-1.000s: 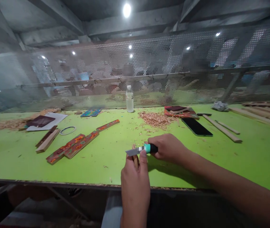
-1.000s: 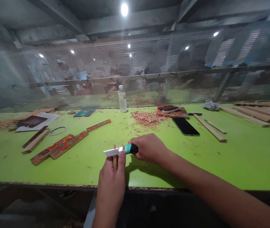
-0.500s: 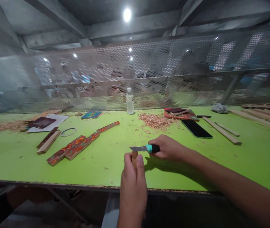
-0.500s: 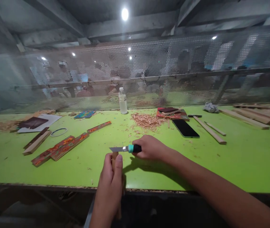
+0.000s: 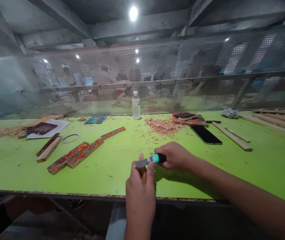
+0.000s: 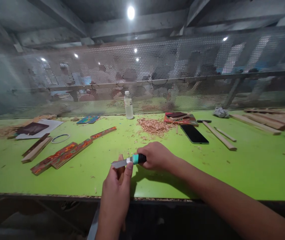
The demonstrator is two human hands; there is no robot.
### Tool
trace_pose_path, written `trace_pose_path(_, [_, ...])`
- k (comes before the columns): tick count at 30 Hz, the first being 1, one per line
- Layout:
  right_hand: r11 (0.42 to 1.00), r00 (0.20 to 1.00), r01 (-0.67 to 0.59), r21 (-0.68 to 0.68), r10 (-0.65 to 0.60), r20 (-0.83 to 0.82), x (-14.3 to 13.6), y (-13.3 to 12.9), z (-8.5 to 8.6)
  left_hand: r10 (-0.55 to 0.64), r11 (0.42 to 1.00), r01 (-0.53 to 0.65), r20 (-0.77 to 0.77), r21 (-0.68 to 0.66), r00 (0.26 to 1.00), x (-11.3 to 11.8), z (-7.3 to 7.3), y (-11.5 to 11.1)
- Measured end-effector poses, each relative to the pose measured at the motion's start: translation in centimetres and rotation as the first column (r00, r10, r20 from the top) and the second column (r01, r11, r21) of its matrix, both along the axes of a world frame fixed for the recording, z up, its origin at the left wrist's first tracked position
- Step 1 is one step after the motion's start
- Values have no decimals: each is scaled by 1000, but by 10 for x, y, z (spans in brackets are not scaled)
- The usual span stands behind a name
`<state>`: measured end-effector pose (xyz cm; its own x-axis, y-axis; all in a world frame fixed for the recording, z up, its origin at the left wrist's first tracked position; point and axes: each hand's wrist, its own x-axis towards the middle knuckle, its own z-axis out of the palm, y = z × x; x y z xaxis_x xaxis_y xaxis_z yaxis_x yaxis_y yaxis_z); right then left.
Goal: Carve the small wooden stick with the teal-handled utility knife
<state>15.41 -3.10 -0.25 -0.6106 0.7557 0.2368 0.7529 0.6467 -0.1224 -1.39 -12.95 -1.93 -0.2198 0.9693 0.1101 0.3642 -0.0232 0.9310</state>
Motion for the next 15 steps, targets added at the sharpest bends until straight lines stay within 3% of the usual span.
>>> trace_pose_path(5, [995,996,83,51,-82,-25,-8,-4,-5,17,1000,-17,-20,1,1000,-2,-2,1])
trace_pose_path(11, [945,950,307,115,-296,-103,6,12,-1,25,1000,-27,-134,-15,991,-1,-1,1])
trace_pose_path(15, [969,972,228,97,-221,-74,17,18,3,12,1000,-14,-140,-17,990,-2,-3,2])
